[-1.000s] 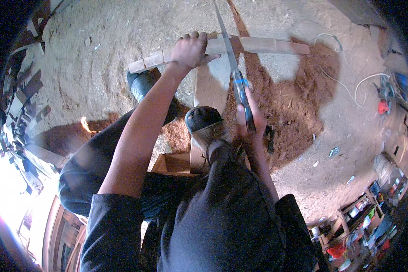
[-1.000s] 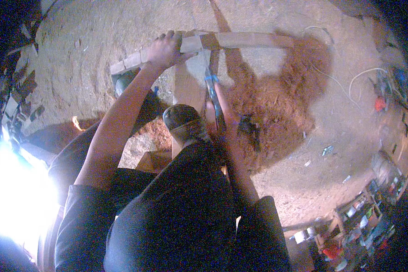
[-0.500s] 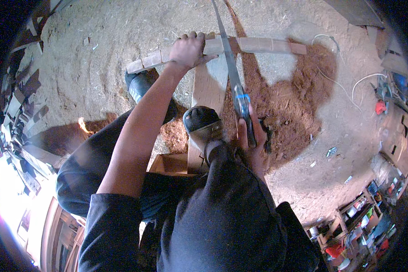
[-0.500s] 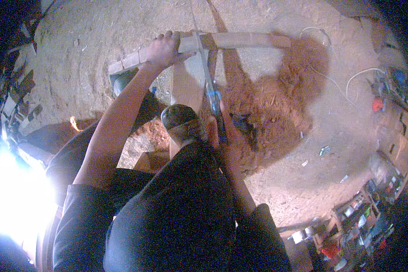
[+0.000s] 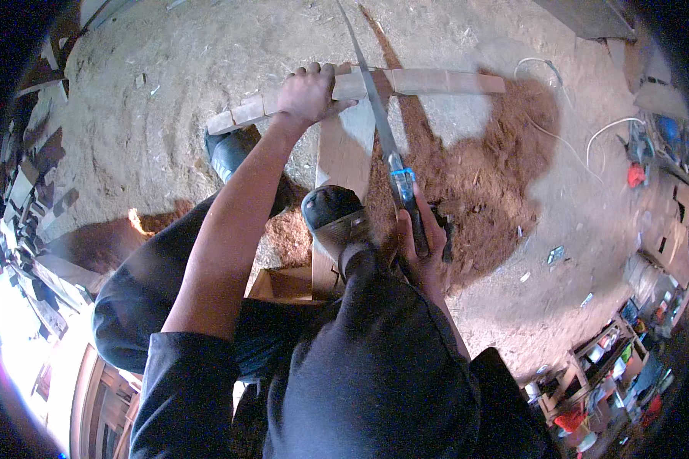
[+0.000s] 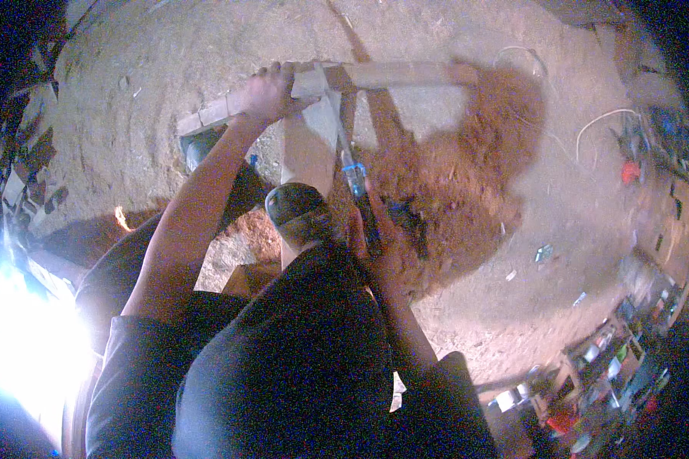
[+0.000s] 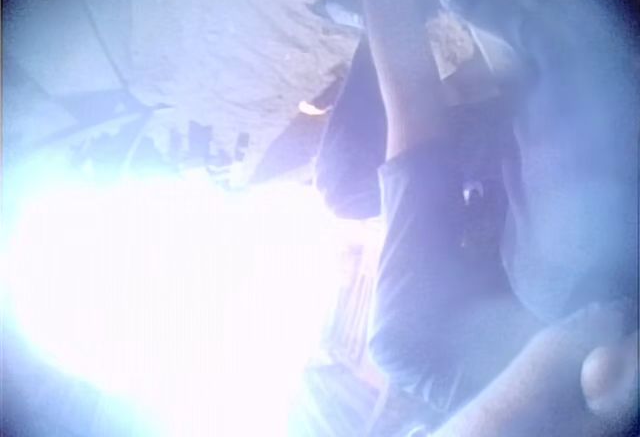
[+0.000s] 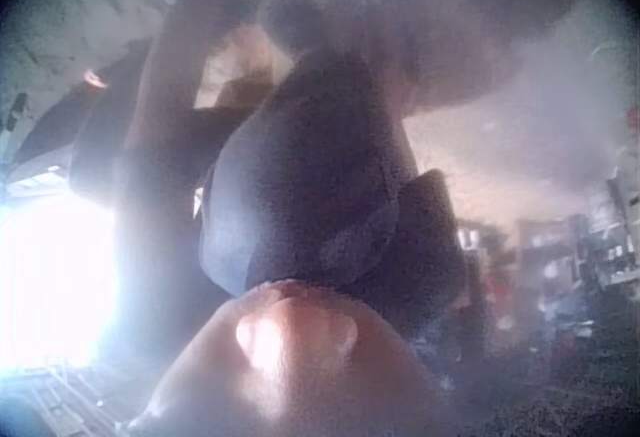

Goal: The person carves a curved wooden piece using a chisel and mallet, then saws the piece with a hand saw. The person removes wood shavings by hand and continues shaping the wood.

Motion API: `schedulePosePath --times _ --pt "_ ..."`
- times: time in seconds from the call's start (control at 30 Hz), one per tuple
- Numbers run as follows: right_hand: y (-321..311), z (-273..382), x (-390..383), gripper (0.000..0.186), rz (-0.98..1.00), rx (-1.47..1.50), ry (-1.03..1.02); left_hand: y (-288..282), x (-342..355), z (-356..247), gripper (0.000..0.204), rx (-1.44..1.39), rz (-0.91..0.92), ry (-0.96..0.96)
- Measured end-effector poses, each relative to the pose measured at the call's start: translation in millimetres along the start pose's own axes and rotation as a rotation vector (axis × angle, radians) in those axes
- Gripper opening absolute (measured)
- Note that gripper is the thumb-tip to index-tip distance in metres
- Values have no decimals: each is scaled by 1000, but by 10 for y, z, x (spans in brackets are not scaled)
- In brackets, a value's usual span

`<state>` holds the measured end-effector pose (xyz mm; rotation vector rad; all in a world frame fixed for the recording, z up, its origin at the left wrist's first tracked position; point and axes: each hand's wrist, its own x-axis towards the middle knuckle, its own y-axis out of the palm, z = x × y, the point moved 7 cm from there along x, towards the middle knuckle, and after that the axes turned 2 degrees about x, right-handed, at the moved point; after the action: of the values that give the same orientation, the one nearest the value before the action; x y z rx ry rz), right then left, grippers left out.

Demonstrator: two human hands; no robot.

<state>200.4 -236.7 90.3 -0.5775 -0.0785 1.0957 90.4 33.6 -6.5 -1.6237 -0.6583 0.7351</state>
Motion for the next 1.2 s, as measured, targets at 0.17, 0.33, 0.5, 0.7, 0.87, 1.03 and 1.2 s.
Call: schedulePosePath --times 0.17,0.33,0.5,0.7,0.87,1.03,1.2 --pt "227 220 596 44 -89 179 -170 -6 37 -106 74 -1 8 8" --pt "-39 -78 -74 46 -33 72 -94 -61 0 -67 76 2 4 -1" --pt "33 -122 71 47 -35 59 -36 11 54 -113 80 16 -46 17" --pt "255 100 546 47 -103 212 -178 83 87 33 80 10 84 -31" --pt "-73 99 -140 50 -44 243 86 10 83 -26 79 6 77 -24" --pt "79 75 410 48 -5 91 -94 66 87 -21 78 17 46 -24" --pt "179 33 457 47 -25 108 -145 -23 72 13 76 -5 57 -35"
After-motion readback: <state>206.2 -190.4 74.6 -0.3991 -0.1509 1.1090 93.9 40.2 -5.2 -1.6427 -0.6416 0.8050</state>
